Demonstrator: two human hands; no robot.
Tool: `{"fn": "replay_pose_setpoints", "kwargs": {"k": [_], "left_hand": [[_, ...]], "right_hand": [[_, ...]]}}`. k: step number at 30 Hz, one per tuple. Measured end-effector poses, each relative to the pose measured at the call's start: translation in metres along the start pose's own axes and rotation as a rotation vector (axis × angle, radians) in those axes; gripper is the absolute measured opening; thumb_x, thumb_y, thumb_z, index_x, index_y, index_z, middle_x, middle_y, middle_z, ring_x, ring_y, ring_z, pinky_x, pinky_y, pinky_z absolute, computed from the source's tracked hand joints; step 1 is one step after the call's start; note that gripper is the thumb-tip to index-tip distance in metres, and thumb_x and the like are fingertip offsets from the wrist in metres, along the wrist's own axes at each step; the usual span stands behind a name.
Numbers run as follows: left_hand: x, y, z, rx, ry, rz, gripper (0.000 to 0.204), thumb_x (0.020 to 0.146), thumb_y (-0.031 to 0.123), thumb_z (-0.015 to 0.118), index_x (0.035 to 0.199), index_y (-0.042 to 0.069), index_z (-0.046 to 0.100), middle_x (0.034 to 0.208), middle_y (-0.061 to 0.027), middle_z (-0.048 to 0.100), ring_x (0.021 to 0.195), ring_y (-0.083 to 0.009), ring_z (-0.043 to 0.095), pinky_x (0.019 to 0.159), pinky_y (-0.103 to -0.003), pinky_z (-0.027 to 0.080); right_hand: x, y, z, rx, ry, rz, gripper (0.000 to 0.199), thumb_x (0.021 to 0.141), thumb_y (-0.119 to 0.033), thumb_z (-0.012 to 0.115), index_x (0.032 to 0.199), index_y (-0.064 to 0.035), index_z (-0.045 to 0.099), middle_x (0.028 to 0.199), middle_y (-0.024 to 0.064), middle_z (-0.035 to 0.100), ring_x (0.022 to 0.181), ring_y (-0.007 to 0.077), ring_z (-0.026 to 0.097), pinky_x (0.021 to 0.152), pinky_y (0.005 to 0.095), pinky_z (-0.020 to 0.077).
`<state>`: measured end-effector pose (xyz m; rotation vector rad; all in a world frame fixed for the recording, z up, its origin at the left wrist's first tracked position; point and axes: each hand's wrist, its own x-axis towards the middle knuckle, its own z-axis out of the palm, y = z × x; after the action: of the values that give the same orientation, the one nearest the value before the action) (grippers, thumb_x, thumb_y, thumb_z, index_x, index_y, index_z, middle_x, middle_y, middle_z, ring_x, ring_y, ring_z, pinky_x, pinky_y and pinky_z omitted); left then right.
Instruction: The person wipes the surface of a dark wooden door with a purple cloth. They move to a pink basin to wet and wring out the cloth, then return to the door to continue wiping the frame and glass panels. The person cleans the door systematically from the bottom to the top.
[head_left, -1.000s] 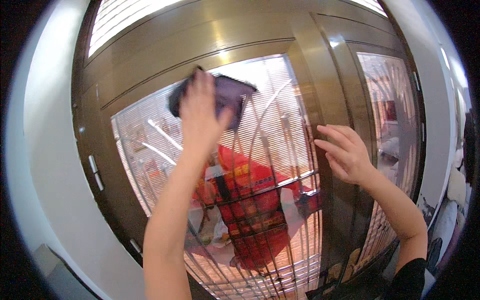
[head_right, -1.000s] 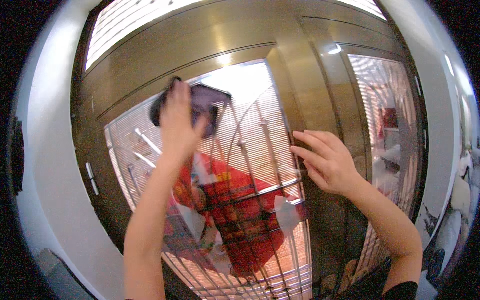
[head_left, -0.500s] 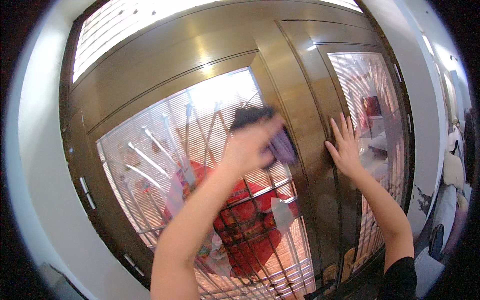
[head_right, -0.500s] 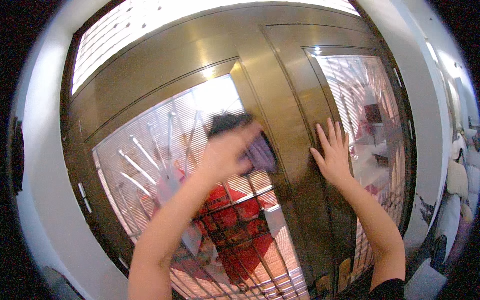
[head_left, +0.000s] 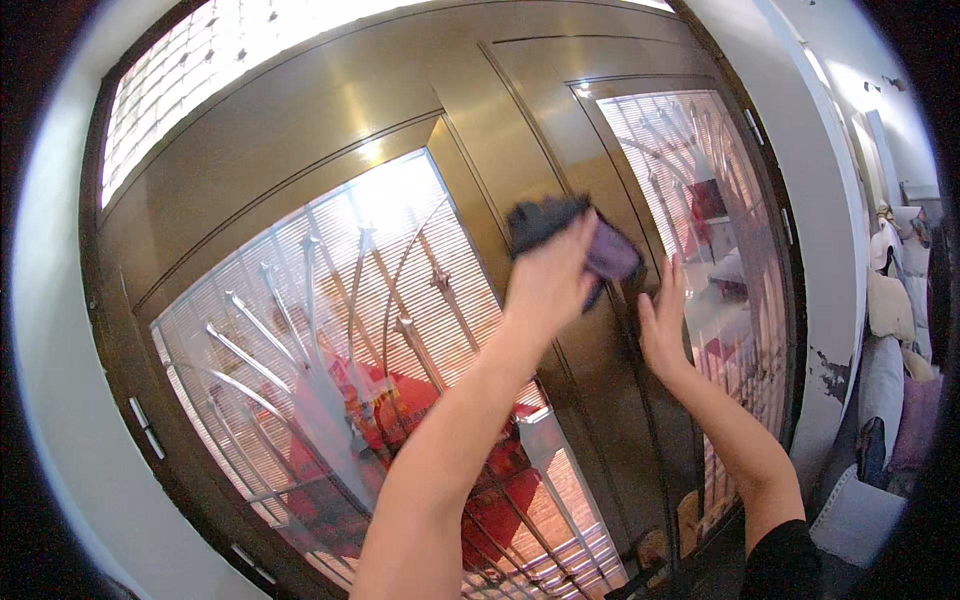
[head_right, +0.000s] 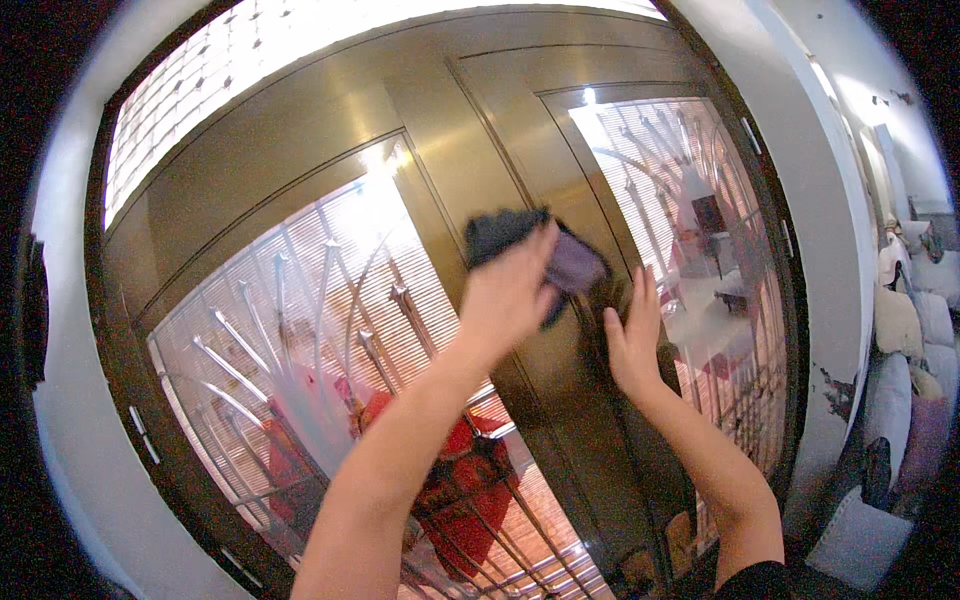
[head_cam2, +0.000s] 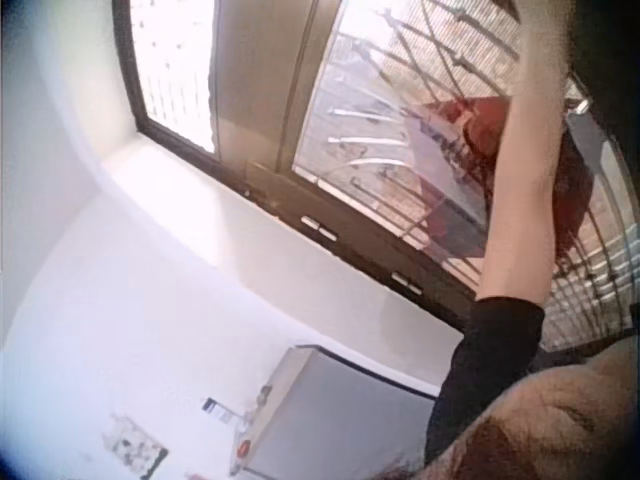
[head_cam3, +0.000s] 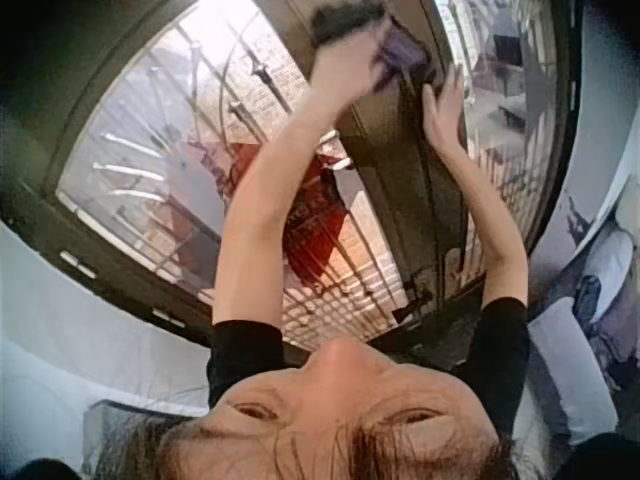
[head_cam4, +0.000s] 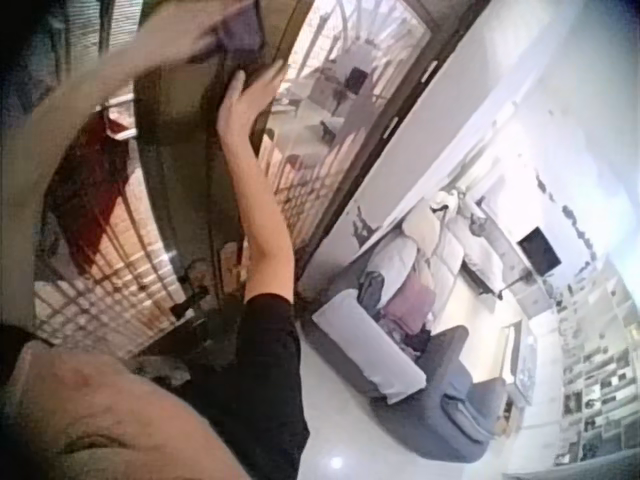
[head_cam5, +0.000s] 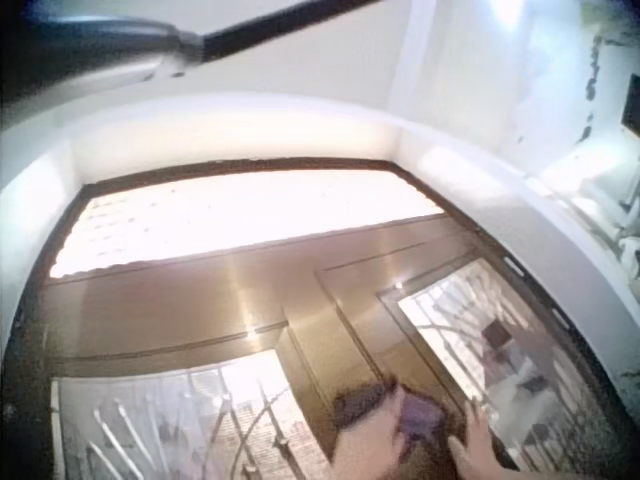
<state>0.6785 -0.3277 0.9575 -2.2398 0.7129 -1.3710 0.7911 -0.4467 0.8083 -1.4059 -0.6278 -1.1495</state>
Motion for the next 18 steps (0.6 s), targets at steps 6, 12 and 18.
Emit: {"fn": "replay_pose_setpoints", "kwargs": {"k": [6,12,18], "left_hand": [[-0.153,0.083,0.019,-0.163,-0.533,0.232,0.074,0.075,0.016,0.06,0.143,0.008,0.033,0.144,-0.0136,0.037,0.135,-0.0323,0.033,0.114,-0.044,0.02],[-0.028,-0.01,-0.029,-0.115,-0.32,0.043,0.076,0.071,0.02,0.067,0.141,0.011,0.039,0.117,-0.0182,0.059,0.101,-0.0334,0.06,0.088,-0.04,0.049],[0.019,-0.034,-0.044,0.397,0.127,-0.187,0.074,0.077,0.024,0.064,0.141,0.005,0.034,0.142,-0.0152,0.041,0.127,-0.0349,0.041,0.102,-0.048,0.036]], "right_hand": [[-0.024,0.012,-0.044,-0.038,-0.033,0.051,0.052,0.096,-0.025,0.046,0.14,-0.001,0.032,0.149,0.0213,0.021,0.138,0.0376,0.021,0.113,0.0443,0.0183],[-0.025,0.021,-0.066,-0.027,-0.042,0.082,0.045,0.095,-0.022,0.048,0.135,-0.0037,0.04,0.149,0.0196,0.024,0.135,0.0365,0.026,0.112,0.0434,0.0206],[-0.047,0.005,-0.051,0.101,-0.084,0.16,0.041,0.097,-0.021,0.046,0.134,-0.003,0.042,0.148,0.0184,0.025,0.135,0.0338,0.028,0.111,0.0415,0.0223]]}}
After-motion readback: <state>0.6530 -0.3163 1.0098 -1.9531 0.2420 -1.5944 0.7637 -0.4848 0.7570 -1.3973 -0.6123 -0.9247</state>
